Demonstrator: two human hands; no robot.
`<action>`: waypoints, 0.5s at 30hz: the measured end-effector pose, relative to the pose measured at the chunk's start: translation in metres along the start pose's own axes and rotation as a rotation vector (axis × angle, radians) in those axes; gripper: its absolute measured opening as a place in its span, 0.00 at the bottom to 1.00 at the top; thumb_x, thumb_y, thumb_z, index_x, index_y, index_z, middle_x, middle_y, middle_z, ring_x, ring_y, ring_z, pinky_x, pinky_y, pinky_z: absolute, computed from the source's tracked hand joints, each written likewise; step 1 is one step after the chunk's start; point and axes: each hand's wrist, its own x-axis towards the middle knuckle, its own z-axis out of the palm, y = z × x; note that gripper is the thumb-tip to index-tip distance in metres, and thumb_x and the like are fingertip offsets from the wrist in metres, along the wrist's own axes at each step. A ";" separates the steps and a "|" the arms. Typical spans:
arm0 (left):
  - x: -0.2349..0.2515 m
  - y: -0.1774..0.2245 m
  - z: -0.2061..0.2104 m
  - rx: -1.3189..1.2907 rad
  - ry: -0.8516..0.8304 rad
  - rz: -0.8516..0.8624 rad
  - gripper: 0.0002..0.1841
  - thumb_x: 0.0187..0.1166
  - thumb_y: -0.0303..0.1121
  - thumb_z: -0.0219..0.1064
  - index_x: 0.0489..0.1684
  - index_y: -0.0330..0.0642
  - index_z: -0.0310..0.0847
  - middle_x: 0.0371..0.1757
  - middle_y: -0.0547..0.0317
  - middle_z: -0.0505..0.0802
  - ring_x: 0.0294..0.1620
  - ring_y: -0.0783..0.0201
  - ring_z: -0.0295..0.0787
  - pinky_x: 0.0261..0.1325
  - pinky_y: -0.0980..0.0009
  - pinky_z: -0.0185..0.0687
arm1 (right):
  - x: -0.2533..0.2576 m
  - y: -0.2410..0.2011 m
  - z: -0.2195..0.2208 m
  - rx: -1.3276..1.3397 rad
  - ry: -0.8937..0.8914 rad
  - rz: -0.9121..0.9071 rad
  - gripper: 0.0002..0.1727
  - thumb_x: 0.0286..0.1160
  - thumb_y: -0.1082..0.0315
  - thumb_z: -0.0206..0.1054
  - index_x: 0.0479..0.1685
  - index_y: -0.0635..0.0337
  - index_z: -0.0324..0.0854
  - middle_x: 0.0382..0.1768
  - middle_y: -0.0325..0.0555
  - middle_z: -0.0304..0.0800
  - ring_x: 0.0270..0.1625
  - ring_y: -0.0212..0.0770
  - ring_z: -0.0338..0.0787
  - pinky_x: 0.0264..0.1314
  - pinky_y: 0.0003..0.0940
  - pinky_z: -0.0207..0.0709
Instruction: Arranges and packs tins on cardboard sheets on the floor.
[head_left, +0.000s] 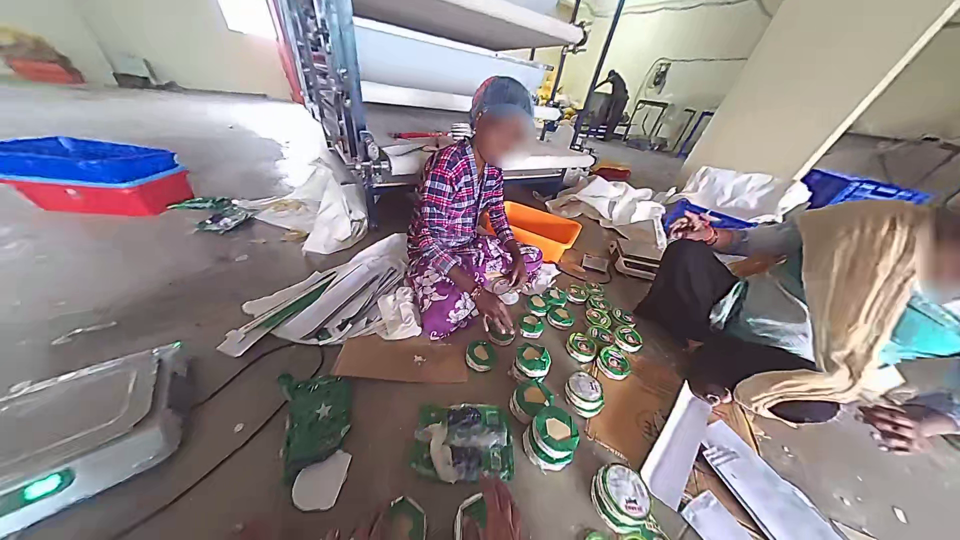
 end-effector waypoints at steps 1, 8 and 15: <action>-0.004 -0.005 0.010 0.046 0.054 0.008 0.55 0.61 0.46 0.85 0.90 0.31 0.57 0.85 0.25 0.70 0.86 0.24 0.61 0.85 0.22 0.34 | 0.002 -0.009 -0.001 -0.128 -0.062 0.020 0.35 0.81 0.61 0.67 0.87 0.63 0.65 0.91 0.73 0.48 0.92 0.77 0.47 0.89 0.70 0.46; -0.008 -0.013 0.038 0.244 0.122 0.001 0.47 0.73 0.49 0.75 0.88 0.29 0.59 0.86 0.28 0.70 0.86 0.25 0.61 0.86 0.24 0.30 | 0.081 0.006 0.045 -0.730 -0.176 -0.002 0.42 0.76 0.57 0.72 0.93 0.42 0.60 0.95 0.64 0.40 0.96 0.70 0.35 0.89 0.80 0.26; -0.009 -0.023 0.049 0.141 0.290 0.068 0.40 0.79 0.50 0.69 0.87 0.32 0.65 0.83 0.34 0.76 0.84 0.29 0.69 0.89 0.29 0.33 | 0.075 0.027 0.090 -0.752 -0.010 0.004 0.31 0.80 0.61 0.67 0.85 0.55 0.72 0.92 0.61 0.54 0.95 0.66 0.45 0.89 0.77 0.29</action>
